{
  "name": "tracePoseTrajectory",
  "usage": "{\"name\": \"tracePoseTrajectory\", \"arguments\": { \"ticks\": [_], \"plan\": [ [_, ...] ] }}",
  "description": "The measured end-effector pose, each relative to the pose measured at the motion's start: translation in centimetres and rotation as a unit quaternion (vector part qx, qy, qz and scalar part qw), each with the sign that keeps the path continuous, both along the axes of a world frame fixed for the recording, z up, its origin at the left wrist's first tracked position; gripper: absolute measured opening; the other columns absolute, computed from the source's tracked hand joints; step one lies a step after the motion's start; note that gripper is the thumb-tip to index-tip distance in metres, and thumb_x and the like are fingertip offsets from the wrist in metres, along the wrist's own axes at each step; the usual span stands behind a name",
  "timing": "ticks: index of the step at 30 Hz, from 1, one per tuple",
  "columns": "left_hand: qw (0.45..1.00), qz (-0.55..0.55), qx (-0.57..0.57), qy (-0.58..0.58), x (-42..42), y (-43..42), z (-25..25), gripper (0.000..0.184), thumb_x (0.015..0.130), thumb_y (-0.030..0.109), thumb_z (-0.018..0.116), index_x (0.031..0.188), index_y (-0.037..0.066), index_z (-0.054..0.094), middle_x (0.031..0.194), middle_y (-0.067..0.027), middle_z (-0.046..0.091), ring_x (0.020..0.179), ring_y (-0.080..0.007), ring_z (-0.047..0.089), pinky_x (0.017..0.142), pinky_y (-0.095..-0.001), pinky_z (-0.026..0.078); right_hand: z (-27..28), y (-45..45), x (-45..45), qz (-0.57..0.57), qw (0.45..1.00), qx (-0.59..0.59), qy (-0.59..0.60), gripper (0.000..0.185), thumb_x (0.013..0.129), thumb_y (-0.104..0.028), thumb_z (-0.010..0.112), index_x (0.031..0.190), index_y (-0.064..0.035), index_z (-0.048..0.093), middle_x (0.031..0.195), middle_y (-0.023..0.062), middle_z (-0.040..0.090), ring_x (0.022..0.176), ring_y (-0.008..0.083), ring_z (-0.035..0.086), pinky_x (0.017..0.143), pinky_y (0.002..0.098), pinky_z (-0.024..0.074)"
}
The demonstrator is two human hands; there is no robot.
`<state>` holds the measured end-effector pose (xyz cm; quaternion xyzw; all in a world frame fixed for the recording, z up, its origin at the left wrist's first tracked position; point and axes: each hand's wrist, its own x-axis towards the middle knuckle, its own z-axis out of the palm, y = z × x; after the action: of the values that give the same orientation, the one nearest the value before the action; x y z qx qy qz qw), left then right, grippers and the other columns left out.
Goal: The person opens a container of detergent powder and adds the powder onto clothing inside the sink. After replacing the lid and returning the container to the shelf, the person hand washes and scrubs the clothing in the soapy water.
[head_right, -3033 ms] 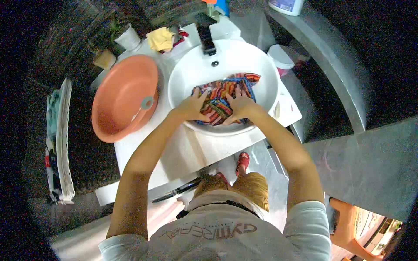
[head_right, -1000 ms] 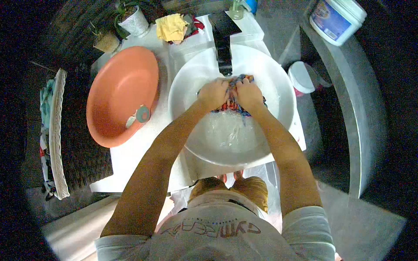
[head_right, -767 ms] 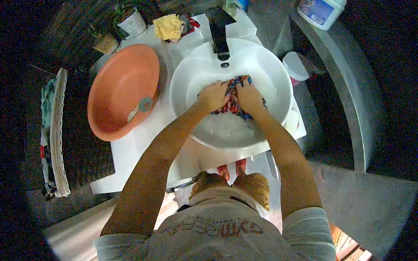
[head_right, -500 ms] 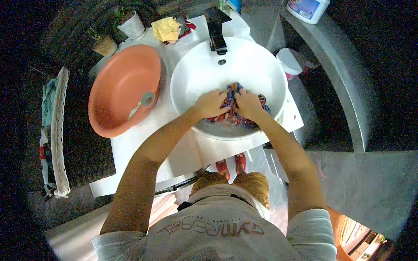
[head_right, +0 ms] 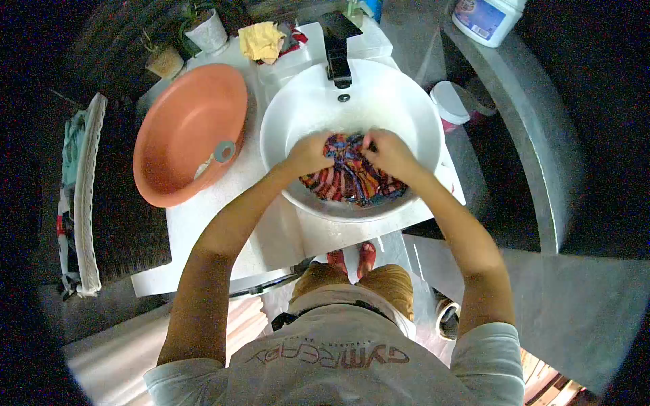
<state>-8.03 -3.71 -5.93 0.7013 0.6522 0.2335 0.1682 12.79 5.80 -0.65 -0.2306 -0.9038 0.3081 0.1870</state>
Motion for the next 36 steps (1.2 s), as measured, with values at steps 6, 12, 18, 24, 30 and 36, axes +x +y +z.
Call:
{"name": "tracePoseTrajectory", "arguments": {
  "ticks": [6,12,18,24,30,36],
  "plan": [
    [0.986,-0.035,0.1,0.128,2.4,-0.2,6.2,0.048,0.06,0.016,0.07,0.104,0.008,0.054,0.09,-0.0134,0.052,0.09,-0.0321,0.052,0.077,-0.0426,0.042,0.5,2.0,0.6,0.007,0.977,0.161,-0.138,0.084,0.065,-0.051,0.07,0.13,-0.0086,0.036,0.12,0.0262,0.042,0.099,0.0399,0.051,0.082,0.0422,0.045],
    [0.983,-0.061,0.053,0.166,2.7,-1.5,5.2,0.078,0.062,0.028,0.073,0.13,0.013,0.039,0.132,-0.0257,0.034,0.113,-0.0396,0.044,0.096,-0.0441,0.035,-2.2,0.3,0.1,0.099,0.927,0.277,-0.235,0.093,0.065,-0.058,0.065,0.131,0.0016,0.036,0.133,0.0252,0.032,0.107,0.0396,0.045,0.089,0.0475,0.0412],
    [0.969,-0.005,-0.088,0.232,2.8,0.9,2.7,0.081,0.063,0.029,0.073,0.129,0.004,0.033,0.11,-0.0201,0.048,0.094,-0.0343,0.055,0.076,-0.0406,0.049,-4.0,2.7,-1.6,0.143,0.915,0.273,-0.26,0.064,0.072,-0.045,0.064,0.107,0.0076,0.055,0.124,0.0227,0.042,0.1,0.0284,0.049,0.075,0.0359,0.0476],
    [0.967,0.084,-0.076,0.23,1.4,3.4,0.4,0.044,0.071,0.027,0.067,0.1,0.0,0.047,0.091,-0.0177,0.057,0.085,-0.0328,0.06,0.07,-0.0408,0.05,-6.1,5.2,-3.9,0.133,0.926,0.285,-0.208,0.04,0.075,-0.028,0.06,0.094,0.0076,0.056,0.1,0.0218,0.052,0.08,0.0304,0.056,0.071,0.0364,0.0488],
    [0.972,0.068,-0.091,0.208,-0.3,4.5,0.8,0.04,0.079,0.023,0.055,0.111,0.002,0.044,0.093,-0.0173,0.057,0.079,-0.033,0.061,0.07,-0.0417,0.05,-6.4,5.4,-5.0,0.049,0.966,0.183,-0.176,0.035,0.074,-0.024,0.059,0.092,0.0046,0.055,0.09,0.0192,0.055,0.076,0.0345,0.058,0.07,0.0413,0.048],
    [0.98,0.041,-0.038,0.189,-0.8,3.7,4.3,0.05,0.072,0.022,0.066,0.114,0.007,0.043,0.098,-0.0163,0.053,0.093,-0.0319,0.057,0.073,-0.0391,0.049,-1.9,5.4,-3.3,-0.002,0.972,0.179,-0.149,0.06,0.065,-0.046,0.07,0.094,0.0039,0.054,0.088,0.02,0.054,0.09,0.0371,0.055,0.08,0.0398,0.0462]
  ]
}}
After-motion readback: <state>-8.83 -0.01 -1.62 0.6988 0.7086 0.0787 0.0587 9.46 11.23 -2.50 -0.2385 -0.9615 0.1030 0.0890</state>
